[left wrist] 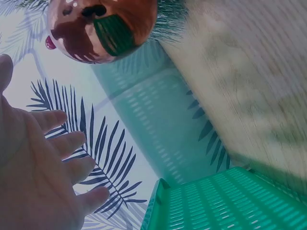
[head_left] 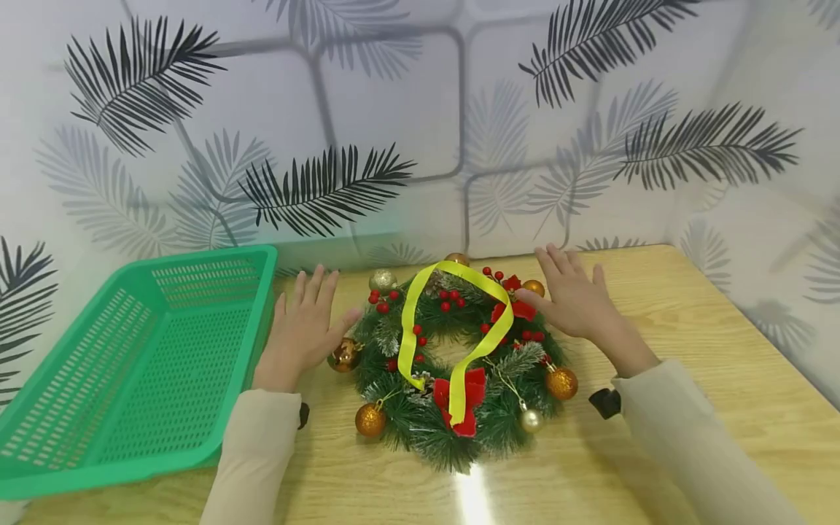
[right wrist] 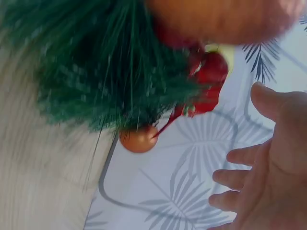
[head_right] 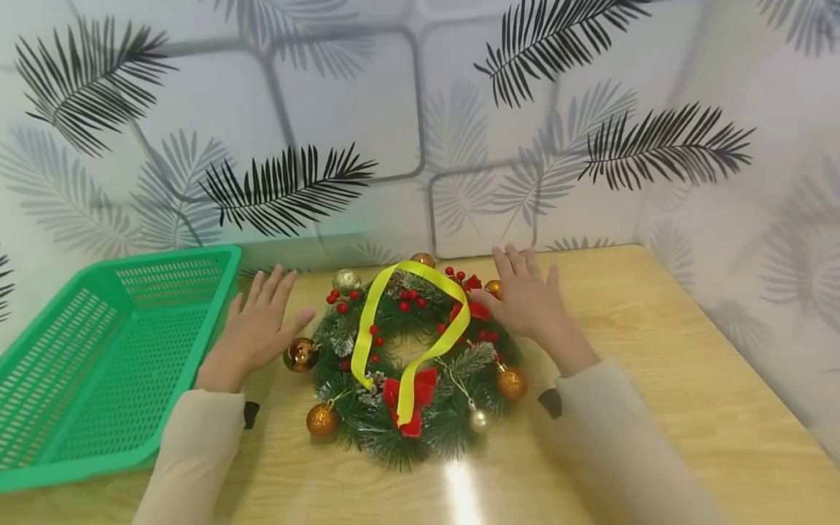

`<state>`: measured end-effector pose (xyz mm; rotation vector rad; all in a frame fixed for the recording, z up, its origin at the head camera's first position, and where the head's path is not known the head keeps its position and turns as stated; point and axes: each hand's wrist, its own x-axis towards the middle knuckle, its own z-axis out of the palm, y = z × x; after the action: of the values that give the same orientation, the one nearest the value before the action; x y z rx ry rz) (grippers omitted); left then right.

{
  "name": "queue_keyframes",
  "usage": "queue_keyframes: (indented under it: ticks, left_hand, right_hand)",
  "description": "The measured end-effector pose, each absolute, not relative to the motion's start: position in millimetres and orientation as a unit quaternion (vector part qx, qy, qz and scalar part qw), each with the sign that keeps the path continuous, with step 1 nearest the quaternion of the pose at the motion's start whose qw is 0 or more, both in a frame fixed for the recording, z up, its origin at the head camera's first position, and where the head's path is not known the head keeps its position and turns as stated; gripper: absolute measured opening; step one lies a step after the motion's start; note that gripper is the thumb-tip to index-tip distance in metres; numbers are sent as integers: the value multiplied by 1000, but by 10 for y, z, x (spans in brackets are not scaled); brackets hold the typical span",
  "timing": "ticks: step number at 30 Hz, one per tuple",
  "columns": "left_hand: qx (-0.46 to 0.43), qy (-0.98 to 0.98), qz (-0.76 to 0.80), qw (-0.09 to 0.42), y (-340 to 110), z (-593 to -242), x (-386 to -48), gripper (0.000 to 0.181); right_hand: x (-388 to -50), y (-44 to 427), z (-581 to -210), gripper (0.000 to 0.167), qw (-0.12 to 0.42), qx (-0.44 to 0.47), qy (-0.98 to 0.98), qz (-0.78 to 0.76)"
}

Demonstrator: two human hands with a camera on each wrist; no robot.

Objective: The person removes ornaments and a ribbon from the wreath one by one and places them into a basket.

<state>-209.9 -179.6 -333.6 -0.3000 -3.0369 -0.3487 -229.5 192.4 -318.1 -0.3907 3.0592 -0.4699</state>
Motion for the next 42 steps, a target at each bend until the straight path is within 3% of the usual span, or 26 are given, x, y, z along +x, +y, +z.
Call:
queue_keyframes:
  ticks: [15,33,42]
  left_hand:
    - [-116,-984,-134,10,-1829,-3453,-1995,74]
    - [-127,-980,-153,-1,-1826,-3535,-1887,72]
    - [-168,-967,-192,15,-1836,-3558,-1823,68]
  right_hand:
    - [-2134,1690,-3449,84,28,-155,969,-188]
    - [-1988,1569,-3342,91,72,-158,955,-242]
    - [-1932,1440,-3432,88,35,-179,960,-213]
